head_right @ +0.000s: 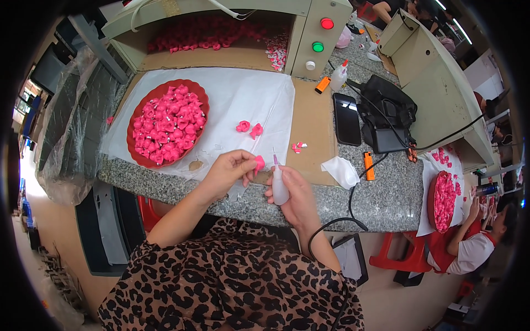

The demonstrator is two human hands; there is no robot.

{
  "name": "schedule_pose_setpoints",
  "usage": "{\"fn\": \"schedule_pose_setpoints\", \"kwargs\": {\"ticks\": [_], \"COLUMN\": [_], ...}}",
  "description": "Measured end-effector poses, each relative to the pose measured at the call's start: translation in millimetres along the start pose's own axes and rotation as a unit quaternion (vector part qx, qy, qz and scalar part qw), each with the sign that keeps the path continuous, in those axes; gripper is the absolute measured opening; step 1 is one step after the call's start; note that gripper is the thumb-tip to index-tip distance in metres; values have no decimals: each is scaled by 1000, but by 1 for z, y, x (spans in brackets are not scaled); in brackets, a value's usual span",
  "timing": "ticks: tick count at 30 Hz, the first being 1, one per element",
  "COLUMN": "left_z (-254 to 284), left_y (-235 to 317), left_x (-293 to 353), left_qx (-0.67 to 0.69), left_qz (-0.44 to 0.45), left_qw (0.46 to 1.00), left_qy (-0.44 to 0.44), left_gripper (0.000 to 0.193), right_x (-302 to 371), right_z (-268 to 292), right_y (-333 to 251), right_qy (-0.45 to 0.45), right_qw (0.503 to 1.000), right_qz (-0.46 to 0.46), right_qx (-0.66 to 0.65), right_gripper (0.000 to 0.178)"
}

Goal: The person applies glue from a squeeze bottle onto pink craft pieces, attaches small components to them by hand, reaches into a heating machine to retrieve more pieces, and glues additional components together.

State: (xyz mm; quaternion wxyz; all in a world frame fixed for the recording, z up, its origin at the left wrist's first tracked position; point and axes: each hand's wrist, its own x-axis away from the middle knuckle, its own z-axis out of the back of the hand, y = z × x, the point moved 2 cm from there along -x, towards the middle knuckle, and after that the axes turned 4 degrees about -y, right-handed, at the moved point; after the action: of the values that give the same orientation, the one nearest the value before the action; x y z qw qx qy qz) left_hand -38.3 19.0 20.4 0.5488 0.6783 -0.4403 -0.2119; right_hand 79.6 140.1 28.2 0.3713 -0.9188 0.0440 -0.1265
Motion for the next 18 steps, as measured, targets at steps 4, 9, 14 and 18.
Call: {"fn": "schedule_pose_setpoints", "kwargs": {"ticks": [4,9,14,18], "left_z": [-13,-4,5,4], "left_y": [-16,-23,-26,-27], "left_x": [20,22,19,20], "left_qx": [95,59,-88,-150], "left_qz": [-29,-129,-212,-249], "left_qw": [995,990,961,938], "left_qy": [-21,17,152,191], "left_gripper": [18,20,23,22], "right_x": [-7,-9,-6,-5], "right_z": [-12,-6,-7,0], "right_y": [5,10,-1,7], "right_qy": [-23,-44,55,111], "right_qw": [999,998,987,954], "right_qz": [-25,-8,118,204], "right_qx": [-18,-39,90,191], "right_gripper": [18,21,24,26]}}
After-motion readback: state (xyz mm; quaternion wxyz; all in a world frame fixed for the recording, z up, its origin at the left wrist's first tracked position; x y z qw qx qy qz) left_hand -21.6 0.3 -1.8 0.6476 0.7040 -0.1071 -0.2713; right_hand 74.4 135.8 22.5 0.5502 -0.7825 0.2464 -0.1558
